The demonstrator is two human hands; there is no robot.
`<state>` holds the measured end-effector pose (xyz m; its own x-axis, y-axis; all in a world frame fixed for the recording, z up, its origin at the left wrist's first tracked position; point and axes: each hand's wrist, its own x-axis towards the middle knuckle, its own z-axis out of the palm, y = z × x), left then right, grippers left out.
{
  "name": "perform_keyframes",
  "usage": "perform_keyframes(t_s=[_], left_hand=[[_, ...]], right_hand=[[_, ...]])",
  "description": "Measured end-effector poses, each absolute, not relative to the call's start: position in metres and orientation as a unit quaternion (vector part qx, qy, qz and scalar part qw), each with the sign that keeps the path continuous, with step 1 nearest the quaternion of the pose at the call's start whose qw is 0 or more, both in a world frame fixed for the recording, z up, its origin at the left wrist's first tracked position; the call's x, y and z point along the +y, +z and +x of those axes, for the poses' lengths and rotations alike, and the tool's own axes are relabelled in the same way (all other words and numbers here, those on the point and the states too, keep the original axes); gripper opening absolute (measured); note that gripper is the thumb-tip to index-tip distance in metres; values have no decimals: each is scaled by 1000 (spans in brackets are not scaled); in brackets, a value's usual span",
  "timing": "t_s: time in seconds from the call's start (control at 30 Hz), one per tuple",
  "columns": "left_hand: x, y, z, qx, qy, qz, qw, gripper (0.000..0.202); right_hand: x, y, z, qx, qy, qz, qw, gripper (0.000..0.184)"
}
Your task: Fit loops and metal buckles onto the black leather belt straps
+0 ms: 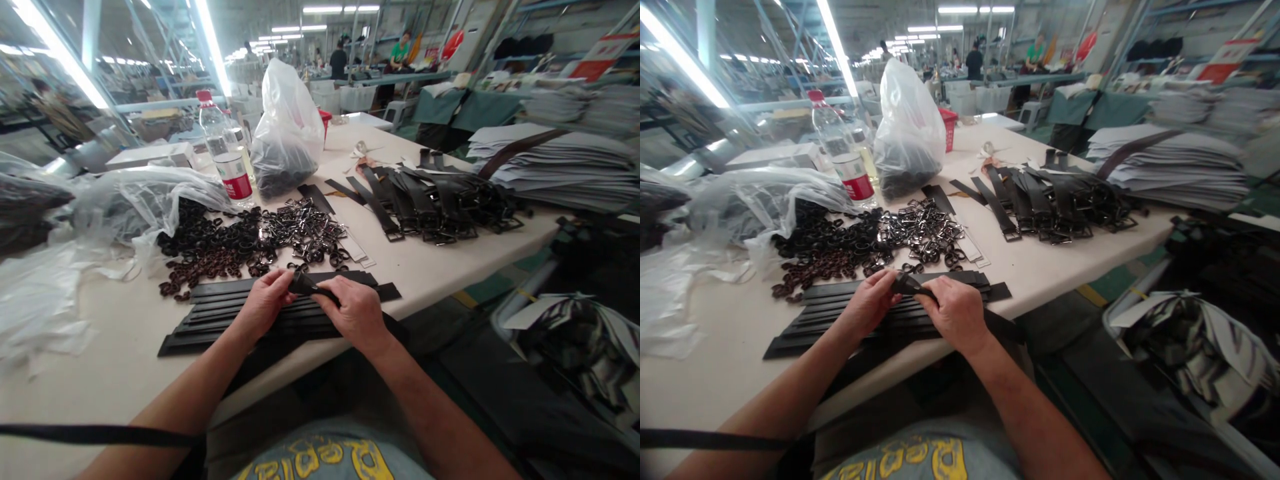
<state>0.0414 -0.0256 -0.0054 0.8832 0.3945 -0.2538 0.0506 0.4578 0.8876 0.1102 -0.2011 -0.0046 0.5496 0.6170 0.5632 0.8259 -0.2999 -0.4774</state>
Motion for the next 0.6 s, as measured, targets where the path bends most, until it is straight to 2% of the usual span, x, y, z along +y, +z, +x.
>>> perform_keyframes(t_s=[0.33,0.6], left_hand=[[-26,-8,34,141,48,656,740,33],[-23,-8,34,135,62,628,764,32]], right_hand=[[-198,-8,106,-439,-208,-822,296,17],[-195,-9,103,-443,-187,-818,316,15]])
